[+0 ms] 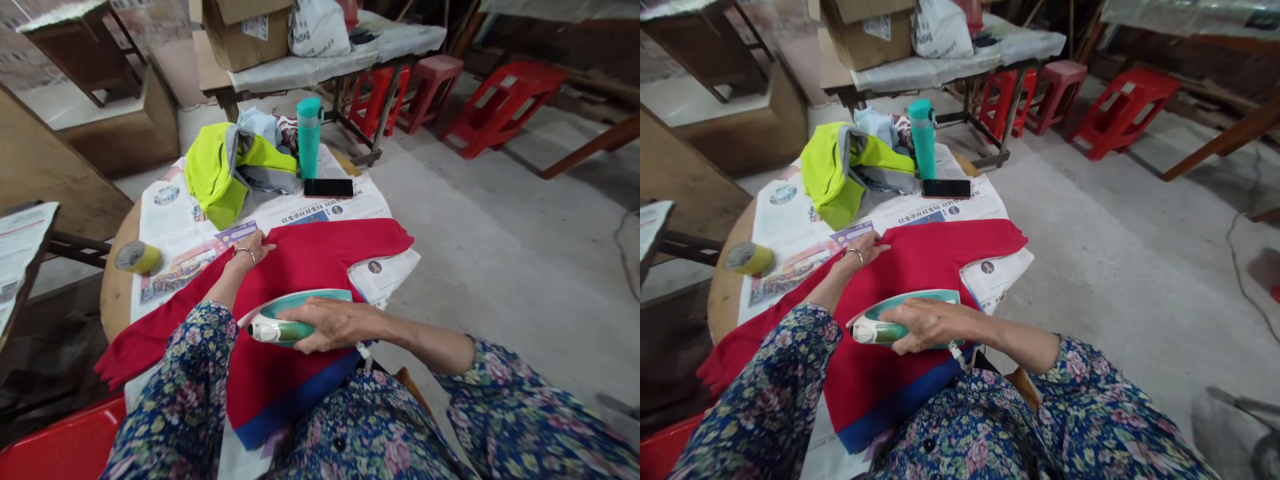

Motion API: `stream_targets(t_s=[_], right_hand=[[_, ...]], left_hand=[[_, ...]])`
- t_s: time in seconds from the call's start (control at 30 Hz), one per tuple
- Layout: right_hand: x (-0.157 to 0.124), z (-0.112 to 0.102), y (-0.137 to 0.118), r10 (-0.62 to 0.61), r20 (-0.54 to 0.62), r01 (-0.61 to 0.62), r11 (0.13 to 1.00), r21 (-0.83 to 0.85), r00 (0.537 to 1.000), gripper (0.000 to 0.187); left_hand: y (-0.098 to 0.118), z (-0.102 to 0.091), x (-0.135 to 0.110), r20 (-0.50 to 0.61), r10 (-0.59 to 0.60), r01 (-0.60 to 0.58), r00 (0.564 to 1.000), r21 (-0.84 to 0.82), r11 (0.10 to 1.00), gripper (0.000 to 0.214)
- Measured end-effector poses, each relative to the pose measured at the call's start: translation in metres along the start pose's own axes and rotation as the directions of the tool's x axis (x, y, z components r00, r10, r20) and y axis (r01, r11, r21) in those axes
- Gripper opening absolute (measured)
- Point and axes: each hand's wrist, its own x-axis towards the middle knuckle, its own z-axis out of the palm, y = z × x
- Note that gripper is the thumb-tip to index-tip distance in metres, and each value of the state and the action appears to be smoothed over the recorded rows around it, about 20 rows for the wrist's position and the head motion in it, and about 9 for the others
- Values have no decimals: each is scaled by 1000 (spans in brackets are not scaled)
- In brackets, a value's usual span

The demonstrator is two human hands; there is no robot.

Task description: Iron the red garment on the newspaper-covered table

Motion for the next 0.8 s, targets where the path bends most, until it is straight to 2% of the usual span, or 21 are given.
stream_targets(t_s=[0.1,0.2,0.43,0.6,0.73,0.8], right_hand=[[0,-3,-2,19,-13,-18,999,40,1000,39],[-1,-3,-1,48,-15,-47,997,59,999,42],[0,-7,8,-4,-27,7,996,93,1000,41],[7,-17,3,69,-50,-62,990,131,996,42],[15,-20,-2,44,-74,-35,992,123,996,32],[17,-20,-3,32,-78,-23,993,117,996,28]], left_hand=[[-7,-4,14,32,106,-106,994,-17,994,25],[-12,-3,21,20,176,-175,984,-37,984,30],[-17,-1,27,-5,263,-263,965,-49,964,34],[-3,-17,36,-21,192,-193,981,-58,979,36],[10,-23,41,-37,88,-90,995,-57,994,41],[10,-23,40,-97,44,-50,994,-66,997,40]])
